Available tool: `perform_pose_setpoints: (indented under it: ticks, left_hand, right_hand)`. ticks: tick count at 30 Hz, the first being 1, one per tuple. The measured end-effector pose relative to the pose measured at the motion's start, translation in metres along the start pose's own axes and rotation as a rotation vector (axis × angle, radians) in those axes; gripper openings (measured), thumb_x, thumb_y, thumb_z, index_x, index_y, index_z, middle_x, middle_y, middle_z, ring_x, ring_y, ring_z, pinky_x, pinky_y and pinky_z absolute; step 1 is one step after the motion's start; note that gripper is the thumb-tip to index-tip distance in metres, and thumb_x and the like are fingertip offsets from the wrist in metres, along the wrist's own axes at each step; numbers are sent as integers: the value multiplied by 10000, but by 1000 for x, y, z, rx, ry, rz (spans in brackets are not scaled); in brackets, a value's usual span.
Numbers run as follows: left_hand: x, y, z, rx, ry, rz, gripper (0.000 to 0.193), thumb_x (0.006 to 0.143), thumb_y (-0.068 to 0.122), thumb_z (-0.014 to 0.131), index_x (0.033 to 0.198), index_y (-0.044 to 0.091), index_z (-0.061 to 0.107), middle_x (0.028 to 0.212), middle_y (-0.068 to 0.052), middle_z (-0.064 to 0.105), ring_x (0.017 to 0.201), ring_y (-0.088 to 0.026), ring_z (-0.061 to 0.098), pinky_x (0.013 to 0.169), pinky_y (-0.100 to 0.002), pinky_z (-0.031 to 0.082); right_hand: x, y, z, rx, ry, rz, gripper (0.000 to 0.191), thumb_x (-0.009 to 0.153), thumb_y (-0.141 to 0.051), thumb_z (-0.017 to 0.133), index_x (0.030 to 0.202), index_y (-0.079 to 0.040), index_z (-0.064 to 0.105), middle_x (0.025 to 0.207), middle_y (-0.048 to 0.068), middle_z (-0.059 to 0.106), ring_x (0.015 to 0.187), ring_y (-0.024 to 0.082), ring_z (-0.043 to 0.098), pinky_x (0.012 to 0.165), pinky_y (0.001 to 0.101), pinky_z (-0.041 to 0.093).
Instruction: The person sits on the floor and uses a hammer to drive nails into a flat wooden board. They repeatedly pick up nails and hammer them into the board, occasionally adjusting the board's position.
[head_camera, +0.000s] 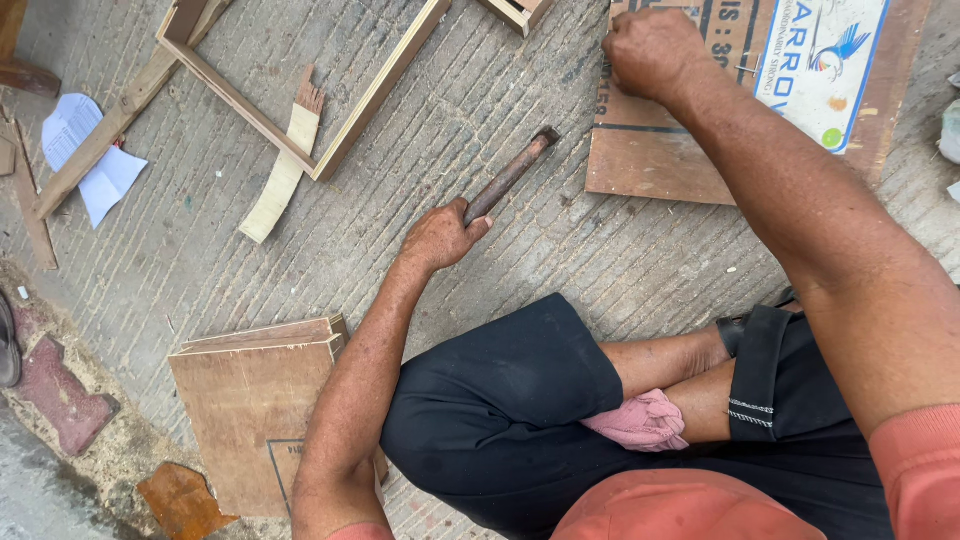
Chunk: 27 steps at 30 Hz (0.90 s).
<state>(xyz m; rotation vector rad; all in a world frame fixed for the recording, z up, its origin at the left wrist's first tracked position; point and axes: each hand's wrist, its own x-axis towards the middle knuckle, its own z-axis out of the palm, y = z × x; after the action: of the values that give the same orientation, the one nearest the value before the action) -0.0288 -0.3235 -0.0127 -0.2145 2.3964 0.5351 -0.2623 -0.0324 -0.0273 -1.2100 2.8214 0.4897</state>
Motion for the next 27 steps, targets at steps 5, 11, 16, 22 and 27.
perform_pose_setpoints:
  ticks: [5, 11, 16, 22, 27]
  left_hand:
    - [-1, 1, 0, 16, -4, 4, 561, 984, 548, 581, 1168, 27, 675, 855, -188, 719, 836, -317, 731, 768, -517, 566]
    - [0, 3, -1, 7, -30, -29, 557, 979, 546, 559, 1213, 51, 661, 864, -179, 718, 851, -295, 743, 773, -516, 580]
    - [0, 2, -1, 25, -18, -18, 564, 981, 551, 577, 1209, 42, 661, 880, -179, 718, 861, -293, 728, 780, -514, 572]
    - [-1, 2, 1, 18, -12, -15, 556, 982, 549, 569, 1220, 55, 664, 887, -178, 721, 858, -282, 735, 763, -510, 579]
    - [-1, 1, 0, 30, -24, -25, 560, 978, 551, 572, 1215, 52, 663, 889, -179, 722, 862, -288, 734, 769, -510, 577]
  right_hand:
    - [-12, 7, 9, 65, 61, 1, 186, 1039, -221, 653, 1082, -73, 757, 956, 114, 738, 813, 189, 728, 681, 354, 638]
    - [-33, 9, 20, 534, 256, 172, 203, 971, -70, 668, 1130, -127, 780, 929, 74, 754, 812, 202, 717, 760, 391, 616]
    - [-35, 11, 19, 1108, 89, 414, 212, 958, -133, 746, 1162, -153, 797, 1005, 70, 779, 824, 137, 720, 763, 340, 618]
    - [-33, 12, 26, 986, 111, 367, 164, 974, -192, 809, 1131, -146, 808, 1017, 80, 778, 819, 162, 730, 752, 358, 624]
    - [-35, 10, 26, 765, 165, 295, 204, 1014, -166, 775, 1213, -129, 795, 1082, 95, 764, 927, 213, 733, 867, 375, 614]
